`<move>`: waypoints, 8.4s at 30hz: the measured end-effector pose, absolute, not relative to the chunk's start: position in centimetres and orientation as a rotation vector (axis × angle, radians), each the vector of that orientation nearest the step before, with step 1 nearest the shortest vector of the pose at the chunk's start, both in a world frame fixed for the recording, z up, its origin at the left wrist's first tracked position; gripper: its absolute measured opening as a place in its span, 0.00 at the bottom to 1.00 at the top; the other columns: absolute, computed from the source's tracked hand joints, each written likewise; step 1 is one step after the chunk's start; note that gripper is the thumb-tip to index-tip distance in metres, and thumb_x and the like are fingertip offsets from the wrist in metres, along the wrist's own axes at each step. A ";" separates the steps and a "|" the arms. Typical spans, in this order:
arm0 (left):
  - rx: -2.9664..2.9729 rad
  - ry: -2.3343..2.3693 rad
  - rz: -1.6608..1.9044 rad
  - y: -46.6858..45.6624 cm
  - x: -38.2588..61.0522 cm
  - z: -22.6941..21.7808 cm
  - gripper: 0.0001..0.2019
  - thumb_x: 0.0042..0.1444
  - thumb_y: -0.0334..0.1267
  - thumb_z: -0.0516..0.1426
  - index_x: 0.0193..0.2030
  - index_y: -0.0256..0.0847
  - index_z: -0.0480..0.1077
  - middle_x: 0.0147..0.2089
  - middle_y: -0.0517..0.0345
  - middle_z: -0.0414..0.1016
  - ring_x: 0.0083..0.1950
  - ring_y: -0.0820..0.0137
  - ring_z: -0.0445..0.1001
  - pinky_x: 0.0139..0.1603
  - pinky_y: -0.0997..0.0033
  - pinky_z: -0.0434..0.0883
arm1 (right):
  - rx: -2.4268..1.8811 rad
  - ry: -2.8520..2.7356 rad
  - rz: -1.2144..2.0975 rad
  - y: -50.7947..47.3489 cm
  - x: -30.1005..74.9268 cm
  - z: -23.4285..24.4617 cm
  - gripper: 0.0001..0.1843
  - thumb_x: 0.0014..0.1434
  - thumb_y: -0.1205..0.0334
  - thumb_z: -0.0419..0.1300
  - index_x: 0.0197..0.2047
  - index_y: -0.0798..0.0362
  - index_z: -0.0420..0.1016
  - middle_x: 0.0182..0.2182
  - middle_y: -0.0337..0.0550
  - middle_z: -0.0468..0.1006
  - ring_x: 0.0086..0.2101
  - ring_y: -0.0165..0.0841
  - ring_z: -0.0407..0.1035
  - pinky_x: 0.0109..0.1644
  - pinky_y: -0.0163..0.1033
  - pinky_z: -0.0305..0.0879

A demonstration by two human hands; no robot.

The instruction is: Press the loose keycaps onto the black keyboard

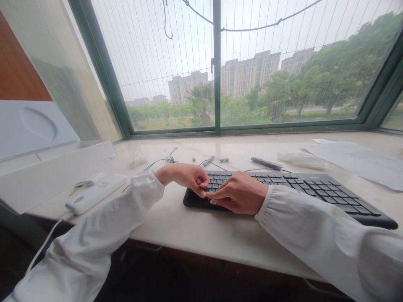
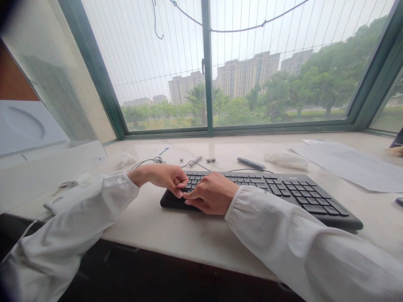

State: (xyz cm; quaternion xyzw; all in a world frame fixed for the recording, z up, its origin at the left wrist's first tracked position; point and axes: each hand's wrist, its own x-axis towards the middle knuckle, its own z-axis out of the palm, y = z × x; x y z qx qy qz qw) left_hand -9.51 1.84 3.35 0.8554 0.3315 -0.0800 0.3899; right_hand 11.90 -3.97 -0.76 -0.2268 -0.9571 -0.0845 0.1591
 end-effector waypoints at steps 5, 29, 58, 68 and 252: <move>2.315 0.856 -0.197 1.7 -9.4 3.4 0.18 0.44 0.43 0.66 0.24 0.40 0.59 0.22 0.68 0.56 0.25 0.76 0.53 0.26 0.75 0.51 | -0.651 -2.785 -0.257 -4.0 11.8 -0.6 0.17 0.67 0.55 0.51 0.39 0.42 0.82 0.27 0.36 0.83 0.25 0.28 0.73 0.28 0.37 0.46; 2.601 1.992 0.542 9.7 -15.1 -0.4 0.15 0.63 0.45 0.54 0.54 0.50 0.72 0.55 0.58 0.76 0.57 0.62 0.71 0.56 0.65 0.67 | -0.635 -2.604 -0.221 -4.6 11.7 -1.7 0.15 0.66 0.56 0.53 0.46 0.42 0.81 0.26 0.39 0.83 0.24 0.29 0.73 0.27 0.36 0.46; 2.867 1.129 1.066 4.4 -9.5 1.4 0.08 0.55 0.40 0.61 0.39 0.40 0.78 0.37 0.59 0.81 0.26 0.77 0.71 0.32 0.76 0.67 | -1.156 -2.432 -0.469 -3.7 13.6 -0.3 0.19 0.68 0.50 0.48 0.49 0.40 0.78 0.27 0.42 0.83 0.27 0.37 0.76 0.28 0.37 0.40; 2.655 0.622 0.605 1.2 -9.6 3.2 0.10 0.51 0.40 0.65 0.40 0.39 0.79 0.32 0.59 0.80 0.20 0.82 0.63 0.22 0.81 0.62 | -1.126 -2.448 -0.434 -3.3 13.8 -0.4 0.20 0.68 0.50 0.48 0.43 0.43 0.81 0.23 0.39 0.81 0.24 0.32 0.73 0.28 0.36 0.42; 1.945 0.866 0.500 2.3 -7.8 1.6 0.14 0.45 0.46 0.70 0.33 0.37 0.81 0.26 0.58 0.76 0.27 0.78 0.68 0.27 0.78 0.64 | -1.182 -2.614 0.595 -0.6 20.1 4.1 0.28 0.53 0.35 0.61 0.39 0.51 0.84 0.33 0.41 0.81 0.36 0.34 0.71 0.40 0.36 0.61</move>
